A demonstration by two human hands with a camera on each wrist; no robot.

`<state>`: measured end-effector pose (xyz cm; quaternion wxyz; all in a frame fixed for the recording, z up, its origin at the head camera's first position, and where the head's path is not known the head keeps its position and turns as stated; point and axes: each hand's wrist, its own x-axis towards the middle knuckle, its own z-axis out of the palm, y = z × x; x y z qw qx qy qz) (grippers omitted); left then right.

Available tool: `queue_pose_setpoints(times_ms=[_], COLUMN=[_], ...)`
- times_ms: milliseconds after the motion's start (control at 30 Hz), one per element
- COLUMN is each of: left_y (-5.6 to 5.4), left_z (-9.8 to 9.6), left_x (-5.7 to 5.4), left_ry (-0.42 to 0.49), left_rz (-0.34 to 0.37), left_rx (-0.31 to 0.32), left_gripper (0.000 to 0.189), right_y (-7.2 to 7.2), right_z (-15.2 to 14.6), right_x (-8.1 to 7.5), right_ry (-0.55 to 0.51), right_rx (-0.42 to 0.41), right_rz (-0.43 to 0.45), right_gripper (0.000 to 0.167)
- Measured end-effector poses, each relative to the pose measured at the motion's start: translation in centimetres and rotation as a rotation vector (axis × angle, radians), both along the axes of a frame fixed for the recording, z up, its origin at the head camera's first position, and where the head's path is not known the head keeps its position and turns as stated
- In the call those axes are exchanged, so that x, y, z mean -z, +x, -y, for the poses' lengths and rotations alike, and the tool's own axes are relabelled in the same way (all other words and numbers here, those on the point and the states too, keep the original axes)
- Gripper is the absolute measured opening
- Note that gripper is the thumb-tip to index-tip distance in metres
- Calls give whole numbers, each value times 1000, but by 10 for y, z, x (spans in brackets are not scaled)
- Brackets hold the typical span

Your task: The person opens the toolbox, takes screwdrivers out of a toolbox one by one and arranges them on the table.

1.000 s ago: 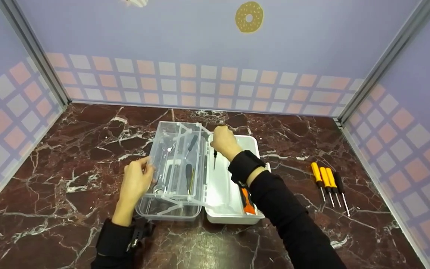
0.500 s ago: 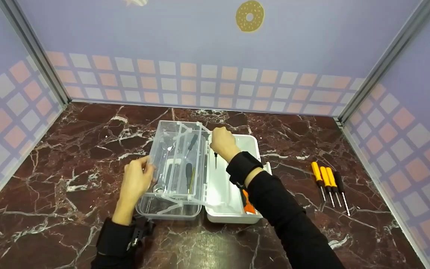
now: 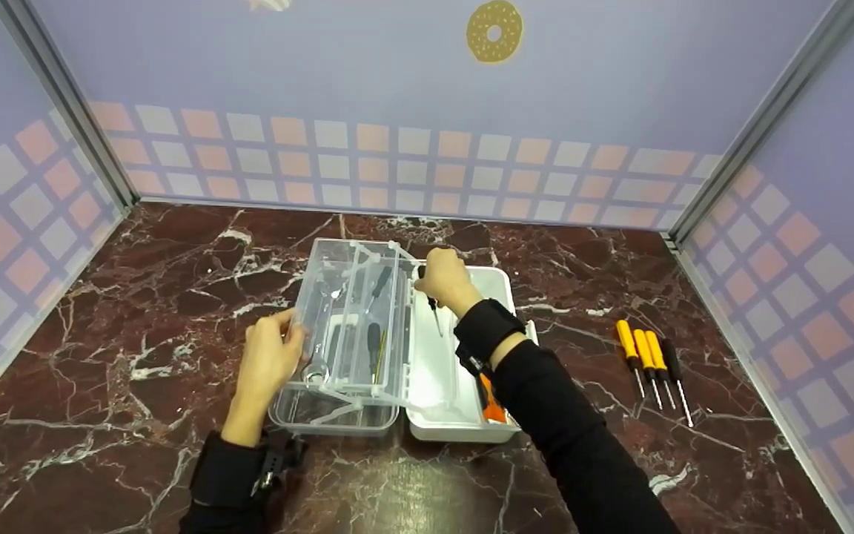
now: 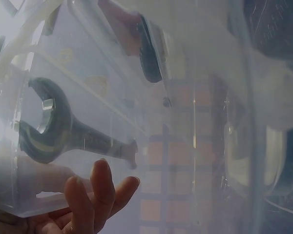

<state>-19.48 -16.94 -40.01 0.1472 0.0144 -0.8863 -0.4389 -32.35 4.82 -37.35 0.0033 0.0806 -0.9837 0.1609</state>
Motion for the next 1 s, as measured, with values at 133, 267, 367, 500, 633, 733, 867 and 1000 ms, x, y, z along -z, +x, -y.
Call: queue_pose_setpoints(times_ms=[133,267,367,500,633,733,867,1000], left_y=[0,0,0,0,-1,-1,-1,-1], left_z=[0,0,0,0,-2,-3,-2,-1], left_x=[0,0,0,0,0,1,1,1], left_ry=[-8,-28,-25,-24,-29,-21,-21,-33], left_rz=[4,-9,-12,-15,-26,-33,-30,-19], left_rx=[-3,-9,-4,-1,-2,-2,-5,-15], left_gripper=[35,34,34,32,20,16,17,29], right_y=[-1,0,2,8,15,18,21,22], right_z=[-5,-7,-11,-22,-41,-61,-90,-118], right_x=[-5,-12,-17,-25,-30,-32,-31,-26], right_ry=[-25,-60,-85,-143,-221,-265,-256,-223], right_rx=[-31,-37,-45,-51,-34,-26,-8,29], right_rz=[26,59,50,73,129,150,111,59], right_gripper=[19,20,23,25,25,24,24,27])
